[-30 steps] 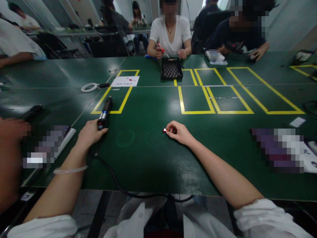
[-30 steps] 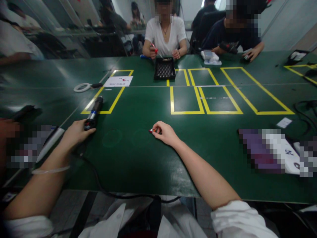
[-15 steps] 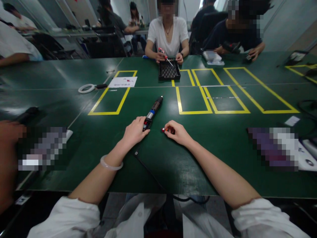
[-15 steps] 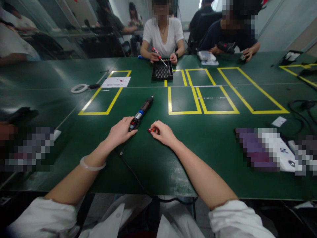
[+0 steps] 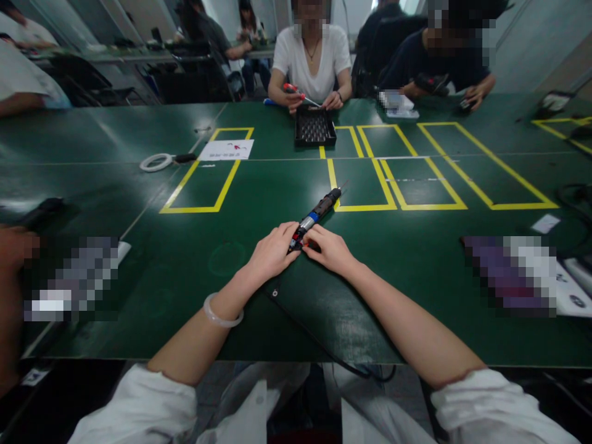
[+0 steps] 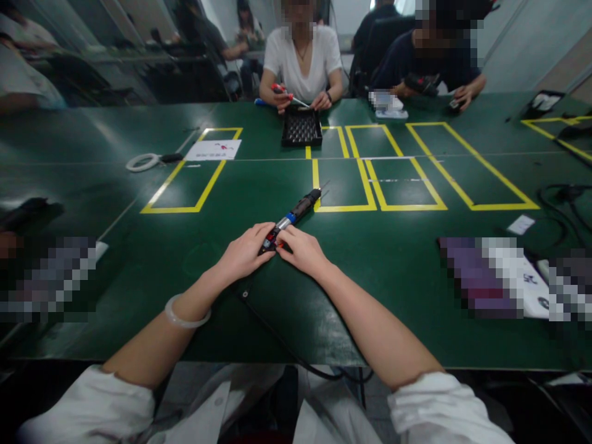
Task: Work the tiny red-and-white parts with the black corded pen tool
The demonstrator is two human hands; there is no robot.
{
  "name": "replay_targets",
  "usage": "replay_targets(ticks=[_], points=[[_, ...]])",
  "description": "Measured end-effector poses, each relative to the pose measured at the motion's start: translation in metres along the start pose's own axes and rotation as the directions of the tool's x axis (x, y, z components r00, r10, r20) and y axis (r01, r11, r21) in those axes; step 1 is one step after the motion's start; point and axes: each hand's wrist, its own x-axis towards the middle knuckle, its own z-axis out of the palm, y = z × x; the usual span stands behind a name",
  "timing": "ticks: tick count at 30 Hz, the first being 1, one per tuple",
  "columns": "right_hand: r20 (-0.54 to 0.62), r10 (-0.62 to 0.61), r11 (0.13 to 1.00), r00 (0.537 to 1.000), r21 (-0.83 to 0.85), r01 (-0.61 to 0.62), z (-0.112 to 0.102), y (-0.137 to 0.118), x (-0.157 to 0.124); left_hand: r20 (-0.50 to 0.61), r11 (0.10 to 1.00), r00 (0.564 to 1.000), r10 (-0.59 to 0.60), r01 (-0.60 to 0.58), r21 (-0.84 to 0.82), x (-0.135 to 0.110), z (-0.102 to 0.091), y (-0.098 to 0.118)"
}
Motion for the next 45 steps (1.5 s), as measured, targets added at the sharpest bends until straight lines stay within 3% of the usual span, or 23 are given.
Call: replay_targets(ticks=[16, 27, 45], points=[[0.008, -0.046, 0.996, 0.999, 0.079, 0.046, -0.001, 0.008, 0.000, -0.057, 0.998, 0.998, 0.003, 0.000, 0.059, 0.001, 0.005, 0.006], [-0.006, 0.059, 0.995, 0.998, 0.086, -0.058, 0.003, 0.017, 0.003, -0.081, 0.994, 0.997, 0.003, 0.006, 0.111, 0.003, 0.006, 0.008], [-0.007, 0.086, 0.991, 0.996, 0.105, -0.085, -0.004, 0.014, -0.003, -0.058, 0.989, 0.997, -0.041, 0.048, 0.138, -0.002, 0.000, 0.002]])
